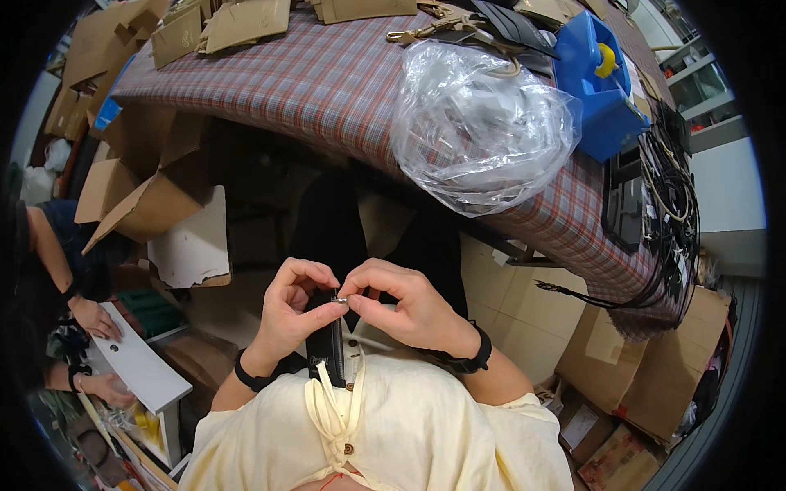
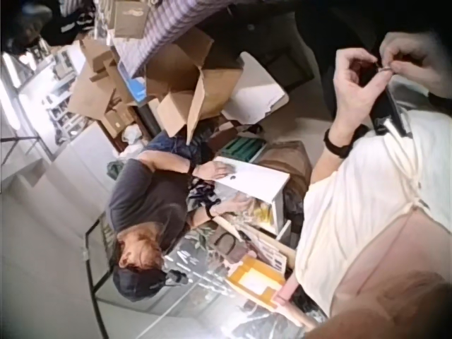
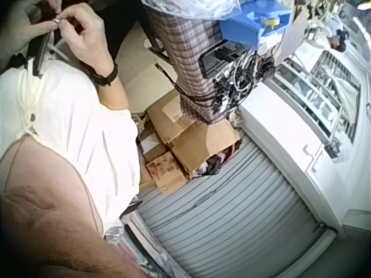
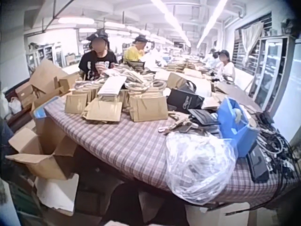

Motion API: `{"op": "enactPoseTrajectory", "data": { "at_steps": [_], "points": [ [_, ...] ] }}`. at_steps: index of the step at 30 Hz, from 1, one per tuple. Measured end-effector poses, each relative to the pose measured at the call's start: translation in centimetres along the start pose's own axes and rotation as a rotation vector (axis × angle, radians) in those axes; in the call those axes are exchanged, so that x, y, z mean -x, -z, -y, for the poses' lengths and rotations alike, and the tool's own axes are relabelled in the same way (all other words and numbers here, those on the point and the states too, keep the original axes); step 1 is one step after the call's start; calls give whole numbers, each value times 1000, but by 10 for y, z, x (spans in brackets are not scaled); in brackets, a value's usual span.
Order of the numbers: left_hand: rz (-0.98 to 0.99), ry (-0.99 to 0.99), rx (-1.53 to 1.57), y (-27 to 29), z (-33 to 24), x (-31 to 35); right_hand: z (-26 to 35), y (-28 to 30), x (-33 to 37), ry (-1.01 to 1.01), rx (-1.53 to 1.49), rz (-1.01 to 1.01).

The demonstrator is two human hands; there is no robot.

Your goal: The recorder is assembling small black leather tags, attaching ribbons and plastic components in a workshop environment.

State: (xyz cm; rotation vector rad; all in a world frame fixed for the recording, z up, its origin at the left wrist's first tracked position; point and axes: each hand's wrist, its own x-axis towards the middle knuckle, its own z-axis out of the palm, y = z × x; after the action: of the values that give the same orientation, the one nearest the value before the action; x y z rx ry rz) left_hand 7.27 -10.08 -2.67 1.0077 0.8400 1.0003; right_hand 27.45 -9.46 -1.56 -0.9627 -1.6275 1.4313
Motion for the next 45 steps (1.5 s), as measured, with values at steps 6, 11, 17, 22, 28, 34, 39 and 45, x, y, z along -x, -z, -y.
{"op": "enactPoseTrajectory", "data": {
  "at_steps": [6,11,17,22,28,34,39,45],
  "points": [
    [103,-76,-238,11,4,-2,0,5,-7,116,78,41],
    [114,-63,-245,10,8,-1,2,9,-11,102,101,96],
    [101,-105,-158,7,14,-2,5,4,-4,-56,-59,10],
    [113,-84,-191,9,15,-4,-4,2,1,-19,-28,-13],
    [116,-78,-195,11,17,-4,-9,0,5,1,29,-50],
    [179,88,-157,21,9,-15,-14,-8,7,-15,13,-106],
    [237,241,-157,22,4,-21,-21,-15,11,-119,-67,-165],
    [233,200,-225,23,0,-20,-24,-20,14,-156,-150,-216]
  ]
}}
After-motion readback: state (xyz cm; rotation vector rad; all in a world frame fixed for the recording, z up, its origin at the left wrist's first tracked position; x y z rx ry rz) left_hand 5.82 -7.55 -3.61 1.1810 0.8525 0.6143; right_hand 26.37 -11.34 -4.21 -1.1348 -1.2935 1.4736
